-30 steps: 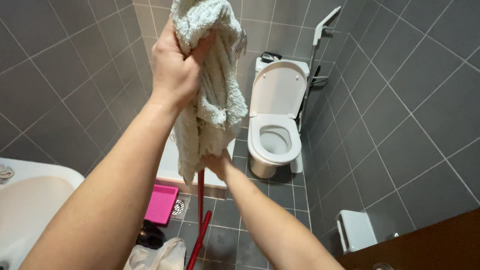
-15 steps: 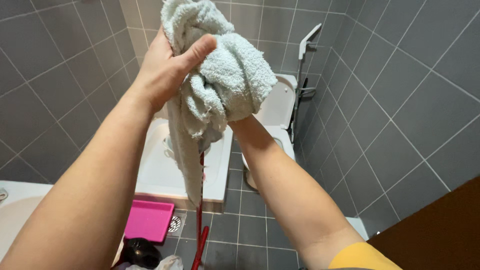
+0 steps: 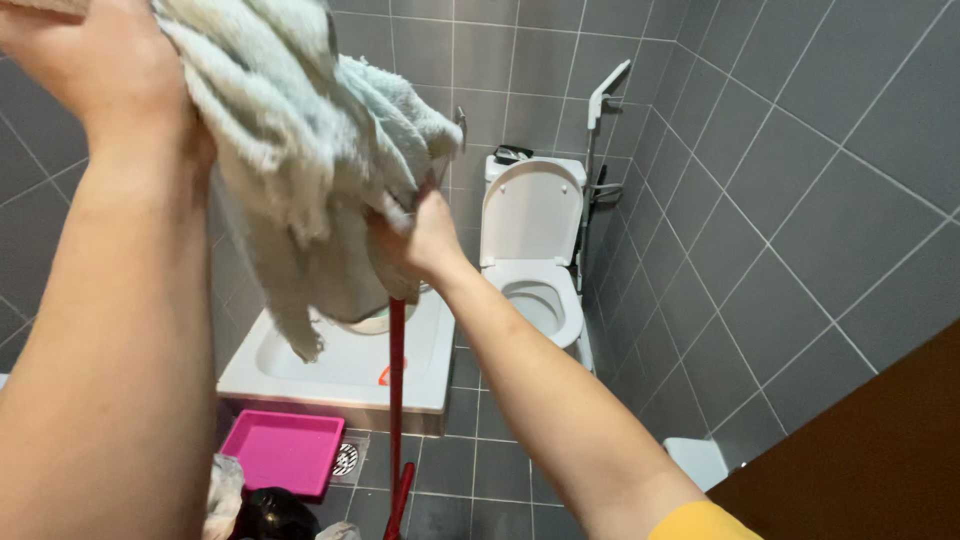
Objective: The person mops the tiled floor of a bedroom and then a bathroom using a red-handled mop. They spray liquid from a bottle onto the mop head and continue mopping around furniture and fixtures. The person also wipes the mop handle with a cloth.
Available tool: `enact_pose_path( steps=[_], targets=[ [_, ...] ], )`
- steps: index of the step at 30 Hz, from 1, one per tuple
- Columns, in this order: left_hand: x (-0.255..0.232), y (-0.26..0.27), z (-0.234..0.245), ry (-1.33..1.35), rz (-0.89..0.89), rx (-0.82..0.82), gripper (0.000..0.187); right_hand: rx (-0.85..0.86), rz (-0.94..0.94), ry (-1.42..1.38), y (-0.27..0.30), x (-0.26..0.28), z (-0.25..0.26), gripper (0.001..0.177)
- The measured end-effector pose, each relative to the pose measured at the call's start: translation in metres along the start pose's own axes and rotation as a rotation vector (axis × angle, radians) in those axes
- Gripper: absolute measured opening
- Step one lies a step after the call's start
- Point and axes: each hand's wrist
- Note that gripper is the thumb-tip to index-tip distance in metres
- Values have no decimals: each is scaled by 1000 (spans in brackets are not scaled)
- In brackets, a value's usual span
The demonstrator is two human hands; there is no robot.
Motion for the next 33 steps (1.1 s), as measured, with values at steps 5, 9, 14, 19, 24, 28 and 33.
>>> enact_pose_path(
  steps=[5,9,14,19,24,28,33],
  targets=[
    [-29,26,16,-352,148,472,40,78,-238,-751,-13,-26,-9,65],
    [-45,52,7,-377,438,753,48,101,-375,-1165,-31,-41,-15,52],
    [-45,73,-3,-482,682,930,40,53,-655,-1055,-42,-33,-5,61],
    [-33,64,-6,-614,203,756,33,84,-583,-1157,-38,-25,-6,56],
    [-18,18,0,-429,-44,359,41,56,410,-44,-4,5,4,77],
    [-7,-3,20,-230,-321,452,25,200,-85,-160,18,38,-11,59],
    [-6,-33,42,-250,-289,494,29,296,-484,-499,31,37,-20,43]
  ],
)
Point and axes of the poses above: each hand's wrist, its own y-axis away from the middle knuckle, its own z-axis out of the back of the hand, x = y × z, and after that the axes turned 7 degrees about -x, right-handed
